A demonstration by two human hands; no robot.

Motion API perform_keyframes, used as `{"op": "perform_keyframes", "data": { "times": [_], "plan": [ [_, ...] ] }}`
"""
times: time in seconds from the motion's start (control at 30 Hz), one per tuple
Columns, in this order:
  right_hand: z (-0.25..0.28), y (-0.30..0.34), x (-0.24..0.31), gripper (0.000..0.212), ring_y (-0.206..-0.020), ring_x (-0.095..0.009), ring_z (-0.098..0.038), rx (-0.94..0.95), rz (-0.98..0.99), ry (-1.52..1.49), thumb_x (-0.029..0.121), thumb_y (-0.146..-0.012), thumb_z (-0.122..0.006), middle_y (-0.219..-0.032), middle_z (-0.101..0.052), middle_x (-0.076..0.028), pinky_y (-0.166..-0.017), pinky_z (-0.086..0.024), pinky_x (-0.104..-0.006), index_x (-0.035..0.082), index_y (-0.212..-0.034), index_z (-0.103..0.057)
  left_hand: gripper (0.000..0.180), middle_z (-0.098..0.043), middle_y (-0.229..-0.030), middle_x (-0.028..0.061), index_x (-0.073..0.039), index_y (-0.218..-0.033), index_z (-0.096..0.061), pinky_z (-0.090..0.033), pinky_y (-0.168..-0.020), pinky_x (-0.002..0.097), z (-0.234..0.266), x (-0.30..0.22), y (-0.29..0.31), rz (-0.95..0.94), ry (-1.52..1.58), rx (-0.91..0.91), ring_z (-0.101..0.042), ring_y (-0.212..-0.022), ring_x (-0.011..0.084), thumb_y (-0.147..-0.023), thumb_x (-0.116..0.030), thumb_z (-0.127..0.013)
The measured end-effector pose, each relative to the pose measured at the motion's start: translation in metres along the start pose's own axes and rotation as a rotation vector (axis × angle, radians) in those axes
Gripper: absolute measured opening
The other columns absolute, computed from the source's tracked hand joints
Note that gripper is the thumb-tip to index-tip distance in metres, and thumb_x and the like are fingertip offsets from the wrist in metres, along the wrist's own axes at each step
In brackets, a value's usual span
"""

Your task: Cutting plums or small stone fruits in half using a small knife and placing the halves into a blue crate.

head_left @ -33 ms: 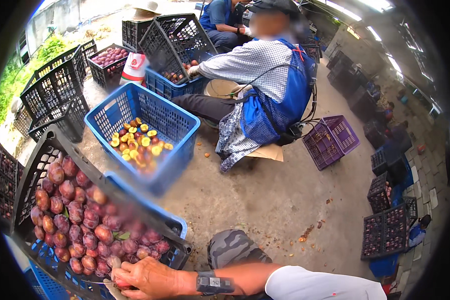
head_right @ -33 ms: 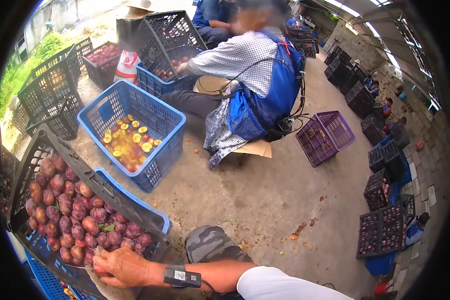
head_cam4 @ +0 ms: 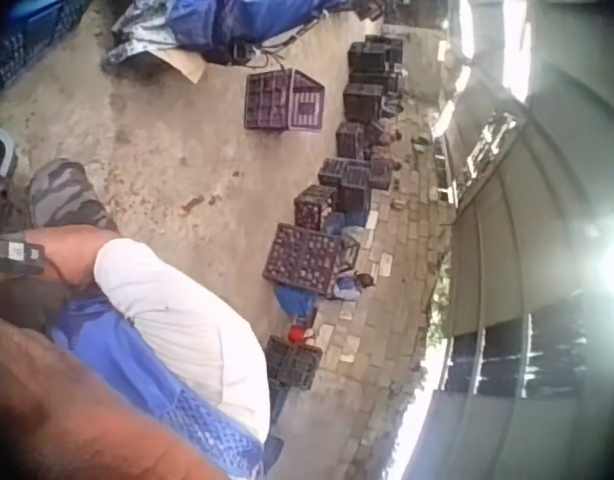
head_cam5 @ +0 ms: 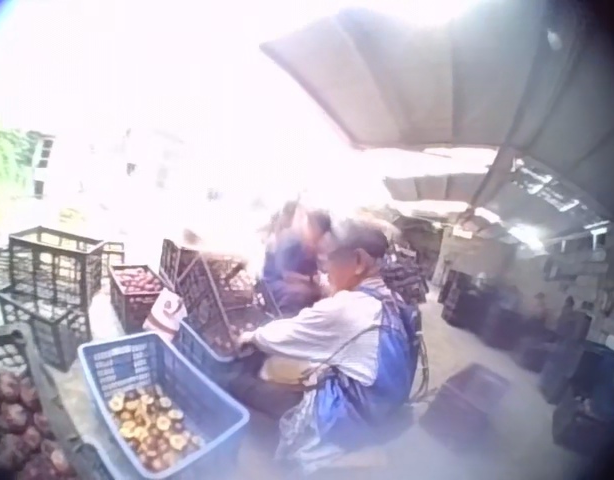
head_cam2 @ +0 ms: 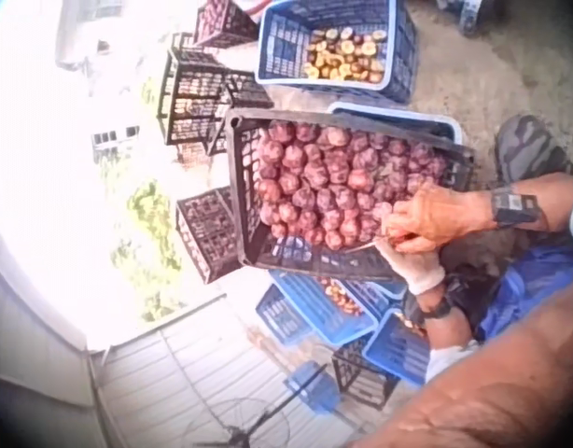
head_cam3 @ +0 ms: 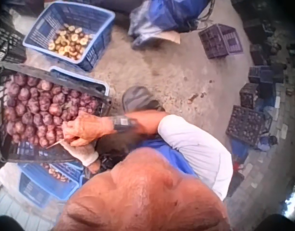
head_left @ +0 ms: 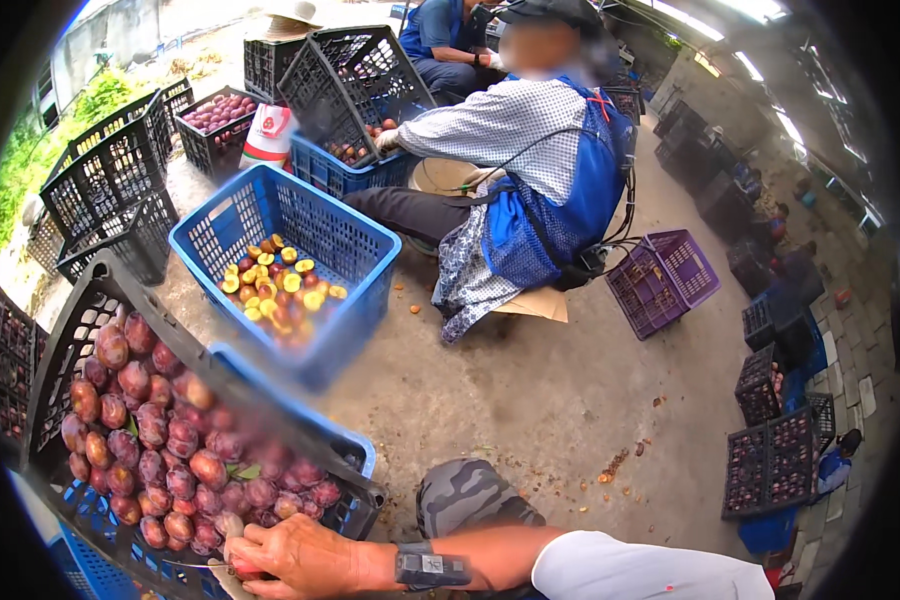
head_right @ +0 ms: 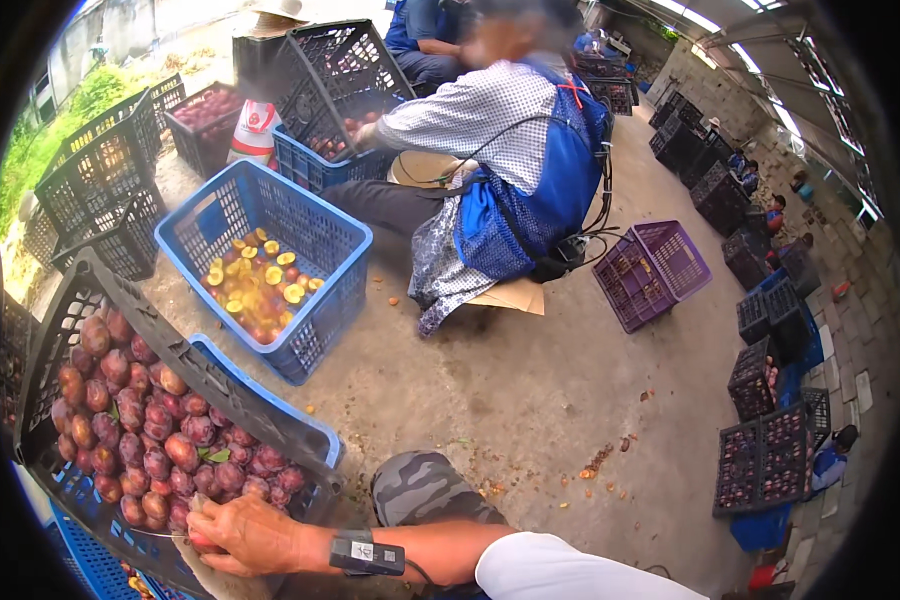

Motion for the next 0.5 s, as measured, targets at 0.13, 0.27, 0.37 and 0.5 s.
{"op": "perform_keyframes", "data": {
  "times": [0.13,0.27,0.37,0.5],
  "plan": [
    [-0.003,-0.01,0.009,0.027,-0.059,-0.032,-0.057,-0.017,0.037,-0.02,0.028,-0.077,-0.064,-0.076,-0.055,-0.01,-0.052,-0.044,-0.043,0.009,-0.091,-0.052,0.065,-0.055,-0.113,0.0093,-0.003,-0.132,-0.046,-0.037,-0.1,0.041,0.004,-0.004,0.002,0.049,0.031,0.003,-0.051,-0.108,0.0249,-0.093,-0.055,-0.039],
    [-0.005,-0.017,0.01,0.024,-0.054,-0.032,-0.056,-0.042,0.035,-0.044,0.03,-0.077,-0.063,-0.074,-0.055,-0.01,-0.049,-0.044,-0.0431,0.009,-0.085,-0.052,0.063,-0.056,-0.111,0.0075,-0.003,-0.13,-0.048,-0.038,-0.099,0.0414,0.005,0.0,0.001,0.104,0.021,-0.054,-0.052,-0.106,0.0243,-0.094,-0.054,-0.038],
    [-0.003,-0.021,0.01,0.023,-0.051,-0.031,-0.056,-0.098,0.063,-0.073,0.031,-0.078,-0.062,-0.072,-0.054,-0.01,-0.046,-0.043,-0.0427,0.009,-0.081,-0.052,0.058,-0.057,-0.107,0.006,-0.005,-0.123,-0.052,-0.039,-0.097,0.0408,0.01,-0.004,0.003,0.156,0.002,-0.05,-0.053,-0.103,0.0231,-0.094,-0.054,-0.037],
    [-0.01,-0.016,0.004,0.026,-0.049,-0.03,-0.054,-0.101,0.066,0.057,0.033,-0.079,-0.062,-0.068,-0.053,-0.01,-0.043,-0.041,-0.041,0.009,-0.076,-0.052,0.049,-0.06,-0.098,0.0036,-0.01,-0.101,-0.06,-0.041,-0.093,0.0378,0.01,-0.005,0.003,0.228,0.083,0.112,-0.054,-0.099,0.02,-0.094,-0.054,-0.039]
  ]
}}
Point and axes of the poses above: each hand's wrist, its own y-axis away from the middle knuckle, its own z-axis out of the back of the hand, x = y × z, the point moved 1 cm from there along -y, towards the middle knuckle
